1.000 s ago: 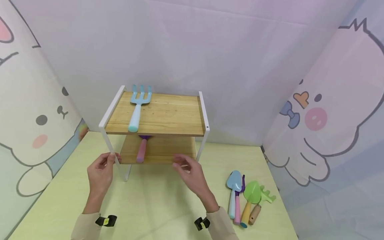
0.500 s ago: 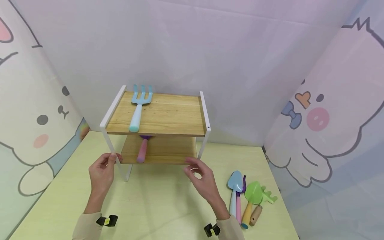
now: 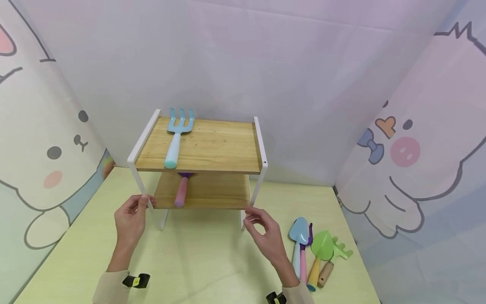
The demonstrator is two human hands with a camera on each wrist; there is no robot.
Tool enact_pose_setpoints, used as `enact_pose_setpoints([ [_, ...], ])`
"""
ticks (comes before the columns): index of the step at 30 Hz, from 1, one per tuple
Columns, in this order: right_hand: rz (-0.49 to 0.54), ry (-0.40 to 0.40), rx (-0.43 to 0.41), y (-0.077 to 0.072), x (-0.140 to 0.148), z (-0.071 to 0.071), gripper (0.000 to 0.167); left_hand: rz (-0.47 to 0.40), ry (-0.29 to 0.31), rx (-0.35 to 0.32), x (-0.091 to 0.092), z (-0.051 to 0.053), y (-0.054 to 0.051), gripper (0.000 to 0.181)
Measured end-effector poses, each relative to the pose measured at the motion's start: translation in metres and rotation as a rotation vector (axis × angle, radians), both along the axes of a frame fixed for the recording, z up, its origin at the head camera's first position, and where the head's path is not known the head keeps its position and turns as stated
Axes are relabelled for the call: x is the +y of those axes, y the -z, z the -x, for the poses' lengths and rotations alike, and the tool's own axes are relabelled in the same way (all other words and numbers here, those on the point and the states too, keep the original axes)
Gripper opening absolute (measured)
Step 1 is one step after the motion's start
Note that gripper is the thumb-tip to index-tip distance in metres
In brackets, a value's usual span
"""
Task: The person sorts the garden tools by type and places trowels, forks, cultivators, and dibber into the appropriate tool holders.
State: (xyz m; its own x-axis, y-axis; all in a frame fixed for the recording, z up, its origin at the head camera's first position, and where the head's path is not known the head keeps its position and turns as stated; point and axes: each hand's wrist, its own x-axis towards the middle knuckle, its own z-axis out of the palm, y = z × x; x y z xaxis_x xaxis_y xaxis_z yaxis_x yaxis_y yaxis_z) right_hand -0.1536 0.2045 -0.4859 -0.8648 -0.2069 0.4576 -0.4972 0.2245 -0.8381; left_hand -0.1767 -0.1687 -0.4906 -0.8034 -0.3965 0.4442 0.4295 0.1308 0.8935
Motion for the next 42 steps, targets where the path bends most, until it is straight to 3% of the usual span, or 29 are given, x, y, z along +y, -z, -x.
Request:
enact_pose_setpoints([
  [14,-0.012,0.052,0.013,0.016,0.016,-0.008,0.032,-0.013,-0.003,-0.017,0.001,0.0,-0.001,0.016],
  [27,-0.002,0.146,-0.033,0.03,0.025,-0.021,0.035,-0.018,0.0,-0.029,0.001,-0.001,-0.002,0.015],
  [32,-0.049,0.205,-0.039,0.035,0.027,-0.026,0.036,-0.013,-0.003,-0.028,0.0,-0.001,-0.001,0.014],
  [38,-0.1,0.249,-0.05,0.028,0.029,-0.037,0.034,-0.021,-0.006,-0.024,0.0,-0.001,0.0,0.013],
  [42,-0.163,0.29,-0.053,0.042,0.04,-0.039,0.036,-0.022,-0.004,-0.025,0.001,-0.002,-0.002,0.014],
])
